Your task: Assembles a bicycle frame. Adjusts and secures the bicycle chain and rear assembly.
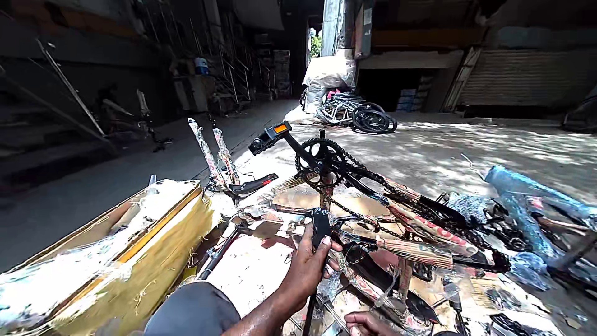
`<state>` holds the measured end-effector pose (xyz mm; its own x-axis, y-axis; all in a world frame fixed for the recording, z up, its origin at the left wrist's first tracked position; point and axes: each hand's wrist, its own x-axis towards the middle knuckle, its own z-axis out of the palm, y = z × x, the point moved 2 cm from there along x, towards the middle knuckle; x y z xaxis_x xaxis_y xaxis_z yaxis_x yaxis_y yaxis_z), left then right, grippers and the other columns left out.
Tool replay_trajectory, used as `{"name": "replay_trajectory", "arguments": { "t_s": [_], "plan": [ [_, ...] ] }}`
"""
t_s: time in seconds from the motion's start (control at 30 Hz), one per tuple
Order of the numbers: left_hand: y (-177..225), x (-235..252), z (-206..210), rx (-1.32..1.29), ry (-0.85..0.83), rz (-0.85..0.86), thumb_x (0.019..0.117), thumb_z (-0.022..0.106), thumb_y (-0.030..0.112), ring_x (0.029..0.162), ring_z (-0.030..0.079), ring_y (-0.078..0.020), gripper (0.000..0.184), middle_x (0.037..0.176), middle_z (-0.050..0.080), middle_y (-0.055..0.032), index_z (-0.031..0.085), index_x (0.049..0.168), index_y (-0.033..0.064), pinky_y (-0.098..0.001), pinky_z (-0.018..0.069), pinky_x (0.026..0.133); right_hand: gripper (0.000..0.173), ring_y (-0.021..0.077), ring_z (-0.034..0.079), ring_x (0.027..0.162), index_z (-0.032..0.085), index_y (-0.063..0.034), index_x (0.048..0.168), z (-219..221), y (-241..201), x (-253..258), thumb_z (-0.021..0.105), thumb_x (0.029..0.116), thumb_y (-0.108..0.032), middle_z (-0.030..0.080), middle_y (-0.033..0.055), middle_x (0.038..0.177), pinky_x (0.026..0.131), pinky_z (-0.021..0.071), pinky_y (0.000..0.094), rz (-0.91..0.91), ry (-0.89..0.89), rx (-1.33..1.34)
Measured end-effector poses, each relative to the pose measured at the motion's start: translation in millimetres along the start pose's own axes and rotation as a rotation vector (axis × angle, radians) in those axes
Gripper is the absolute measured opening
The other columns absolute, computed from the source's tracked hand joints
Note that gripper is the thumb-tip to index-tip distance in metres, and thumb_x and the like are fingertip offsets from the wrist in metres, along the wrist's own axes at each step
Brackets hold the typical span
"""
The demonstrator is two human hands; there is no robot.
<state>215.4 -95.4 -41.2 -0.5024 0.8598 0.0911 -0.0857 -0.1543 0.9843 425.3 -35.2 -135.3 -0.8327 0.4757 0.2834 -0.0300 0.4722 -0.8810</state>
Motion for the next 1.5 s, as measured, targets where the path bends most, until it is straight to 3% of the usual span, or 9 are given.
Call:
{"name": "replay_trajectory", "arguments": {
  "t_s": [0.2, 0.4, 0.6, 0.73, 0.87, 0.97, 1.13, 1.3, 1.5],
  "plan": [
    [-18.3, -8.2, 10.5, 0.488, -0.240, 0.109, 0.1061, 0.054, 0.038, 0.079, 0.070, -0.0154, 0.051, 0.119, 0.069, -0.0060, 0.046, 0.152, 0.0158, -0.0358, 0.0628, 0.071, 0.034, 0.0149, 0.066, 0.060, 0.066, -0.0080, 0.115, -48.0, -30.6, 62.0, 0.045, 0.1088, -0.033, 0.069, 0.0015, 0.084, 0.051, 0.0589, 0.0330, 0.006, 0.247, -0.025],
    [-41.9, -21.0, 30.0, 0.725, -0.380, 0.032, 0.1077, 0.045, 0.043, 0.088, 0.071, -0.0220, 0.062, 0.112, 0.070, -0.0124, 0.032, 0.158, 0.0090, -0.0455, 0.0597, 0.084, 0.044, 0.0092, 0.062, 0.059, 0.067, -0.0186, 0.088, -50.8, -20.8, 71.8, 0.041, 0.1064, -0.048, 0.063, -0.0066, 0.068, 0.056, 0.0545, 0.0336, 0.103, 0.302, -0.358],
    [-52.5, -19.3, 33.0, 0.719, -0.389, -0.025, 0.1074, 0.046, 0.040, 0.088, 0.070, -0.0230, 0.059, 0.111, 0.069, -0.0125, 0.034, 0.158, 0.0129, -0.0461, 0.0585, 0.084, 0.028, 0.0062, 0.063, 0.061, 0.069, -0.0186, 0.100, -49.7, -9.4, 61.6, 0.049, 0.1024, -0.037, 0.067, -0.0078, 0.075, 0.058, 0.0554, 0.0298, 0.101, 0.323, -0.420],
    [-52.3, -17.3, 30.8, 0.786, -0.336, 0.000, 0.1056, 0.049, 0.035, 0.112, 0.068, -0.0183, 0.053, 0.130, 0.068, -0.0068, 0.044, 0.156, 0.0198, -0.0446, 0.0523, 0.102, 0.023, 0.0035, 0.065, 0.068, 0.070, -0.0166, 0.104, -47.6, -6.1, 54.5, 0.054, 0.0982, -0.033, 0.069, -0.0080, 0.082, 0.062, 0.0571, 0.0261, 0.094, 0.359, -0.402],
    [-54.6, -18.8, 31.5, 0.832, -0.302, 0.017, 0.1033, 0.052, 0.031, 0.111, 0.068, -0.0168, 0.048, 0.126, 0.070, -0.0040, 0.052, 0.150, 0.0208, -0.0443, 0.0525, 0.101, 0.021, 0.0178, 0.071, 0.067, 0.063, -0.0043, 0.105, -39.6, 0.6, 50.6, 0.049, 0.1062, -0.020, 0.073, 0.0059, 0.086, 0.059, 0.0615, 0.0321, 0.226, 0.345, 0.122],
    [-60.1, -20.4, 33.1, 0.906, -0.307, 0.008, 0.1031, 0.052, 0.031, 0.113, 0.067, -0.0186, 0.048, 0.126, 0.070, -0.0032, 0.053, 0.151, 0.0248, -0.0465, 0.0517, 0.101, 0.009, 0.0256, 0.073, 0.069, 0.061, 0.0028, 0.103, -31.1, 7.2, 48.7, 0.058, 0.1007, -0.005, 0.072, 0.0152, 0.086, 0.063, 0.0650, 0.0361, 0.221, 0.455, 0.343],
    [-57.0, -20.7, 34.5, 0.989, -0.310, 0.022, 0.1038, 0.050, 0.031, 0.111, 0.068, -0.0216, 0.049, 0.125, 0.071, -0.0041, 0.051, 0.152, 0.0266, -0.0490, 0.0522, 0.098, 0.009, 0.0175, 0.075, 0.077, 0.071, -0.0035, 0.098, -26.2, 16.9, 44.5, 0.067, 0.0899, -0.004, 0.075, 0.0056, 0.089, 0.071, 0.0661, 0.0316, 0.033, 0.568, 0.099],
    [-67.5, -16.5, 32.5, 0.774, -0.344, -0.010, 0.1033, 0.051, 0.032, 0.114, 0.067, -0.0188, 0.054, 0.128, 0.068, -0.0088, 0.044, 0.153, 0.0117, -0.0434, 0.0530, 0.101, 0.012, 0.0071, 0.074, 0.077, 0.073, -0.0080, 0.099, -27.7, 14.0, 47.0, 0.066, 0.0889, -0.011, 0.076, -0.0023, 0.089, 0.071, 0.0651, 0.0248, -0.041, 0.540, -0.098],
    [-75.9, -17.4, 36.4, 0.657, -0.285, -0.081, 0.1038, 0.051, 0.033, 0.085, 0.070, -0.0175, 0.044, 0.106, 0.069, -0.0079, 0.051, 0.141, 0.0114, -0.0398, 0.0597, 0.081, 0.015, 0.0054, 0.073, 0.079, 0.074, -0.0124, 0.102, -32.5, 13.6, 51.2, 0.064, 0.0956, -0.021, 0.075, -0.0053, 0.092, 0.073, 0.0648, 0.0253, -0.014, 0.392, -0.170]
  ]
}}
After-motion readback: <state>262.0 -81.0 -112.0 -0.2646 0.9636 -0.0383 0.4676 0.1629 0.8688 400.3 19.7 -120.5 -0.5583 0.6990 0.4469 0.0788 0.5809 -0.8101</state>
